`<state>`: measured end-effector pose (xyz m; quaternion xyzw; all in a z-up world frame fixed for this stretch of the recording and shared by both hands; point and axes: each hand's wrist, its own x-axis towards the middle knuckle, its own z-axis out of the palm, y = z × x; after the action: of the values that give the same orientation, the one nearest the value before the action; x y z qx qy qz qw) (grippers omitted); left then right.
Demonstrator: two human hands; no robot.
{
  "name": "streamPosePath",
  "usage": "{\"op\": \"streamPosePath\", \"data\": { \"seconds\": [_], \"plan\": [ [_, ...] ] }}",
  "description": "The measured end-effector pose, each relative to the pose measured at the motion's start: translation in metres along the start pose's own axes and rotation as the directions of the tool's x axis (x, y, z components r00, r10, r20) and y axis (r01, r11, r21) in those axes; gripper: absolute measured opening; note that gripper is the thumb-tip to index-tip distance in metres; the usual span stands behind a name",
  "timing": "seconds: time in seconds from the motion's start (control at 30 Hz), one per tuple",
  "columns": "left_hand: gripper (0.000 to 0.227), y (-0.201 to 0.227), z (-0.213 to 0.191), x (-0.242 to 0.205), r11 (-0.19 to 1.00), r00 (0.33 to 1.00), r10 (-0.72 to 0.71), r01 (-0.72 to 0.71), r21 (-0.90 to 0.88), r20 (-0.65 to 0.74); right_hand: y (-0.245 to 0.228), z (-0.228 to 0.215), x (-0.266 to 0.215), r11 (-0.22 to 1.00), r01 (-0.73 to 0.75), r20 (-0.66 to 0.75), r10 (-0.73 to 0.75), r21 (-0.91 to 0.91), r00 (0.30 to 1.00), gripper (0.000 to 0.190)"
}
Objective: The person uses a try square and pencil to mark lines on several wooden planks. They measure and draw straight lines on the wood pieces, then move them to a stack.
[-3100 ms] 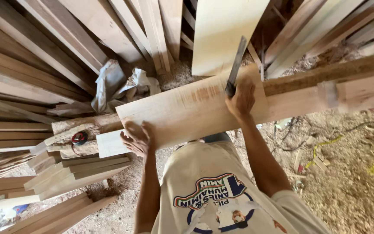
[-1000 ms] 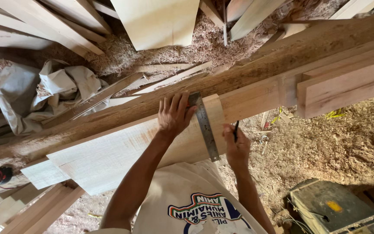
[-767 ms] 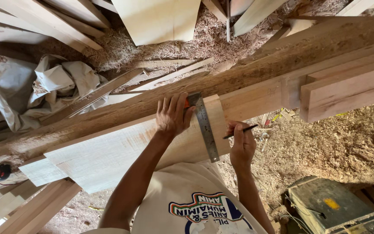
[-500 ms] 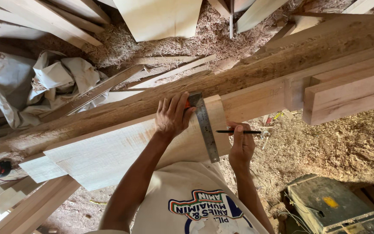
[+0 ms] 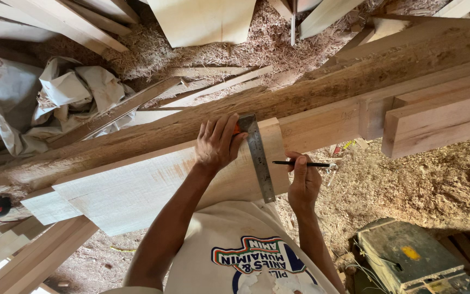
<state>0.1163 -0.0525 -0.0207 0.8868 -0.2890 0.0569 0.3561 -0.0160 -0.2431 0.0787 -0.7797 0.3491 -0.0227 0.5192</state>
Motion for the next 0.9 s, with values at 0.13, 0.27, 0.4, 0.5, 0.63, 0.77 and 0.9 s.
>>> {"op": "streamPosePath", "data": {
  "seconds": [0.13,0.27,0.4,0.5,0.63,0.77,0.9],
  "plan": [
    [0.046,-0.003,0.004,-0.004,1.0,1.0,0.013,-0.013,0.012,-0.02,0.005,0.004,0.001,0.993,0.1,0.021,-0.102,0.063,0.995,0.036],
    [0.056,-0.002,0.002,-0.006,0.999,1.0,0.014,-0.013,0.041,-0.011,-0.004,0.019,0.006,0.991,0.057,-0.002,-0.057,0.125,0.998,0.031],
    [0.085,0.007,-0.005,-0.007,0.998,0.987,-0.058,0.052,0.045,0.153,-0.018,0.037,0.022,0.985,0.174,-0.004,-0.174,-0.005,0.985,0.03],
    [0.115,0.027,-0.013,-0.009,0.98,0.927,-0.194,0.165,0.114,0.32,-0.027,0.043,0.029,0.927,0.361,0.009,-0.362,-0.106,0.932,0.024],
    [0.138,0.055,-0.019,-0.011,0.961,0.885,-0.264,0.209,0.18,0.384,-0.029,0.034,0.013,0.86,0.495,0.081,-0.488,-0.125,0.869,0.019],
    [0.145,0.063,-0.018,0.0,0.91,0.76,-0.406,0.281,0.306,0.508,-0.024,-0.001,-0.029,0.843,0.479,0.159,-0.452,-0.246,0.878,0.02],
    [0.147,0.064,-0.016,-0.001,0.885,0.711,-0.459,0.316,0.341,0.533,-0.008,-0.032,-0.08,0.85,0.404,0.212,-0.35,-0.339,0.913,0.017]
  ]
}}
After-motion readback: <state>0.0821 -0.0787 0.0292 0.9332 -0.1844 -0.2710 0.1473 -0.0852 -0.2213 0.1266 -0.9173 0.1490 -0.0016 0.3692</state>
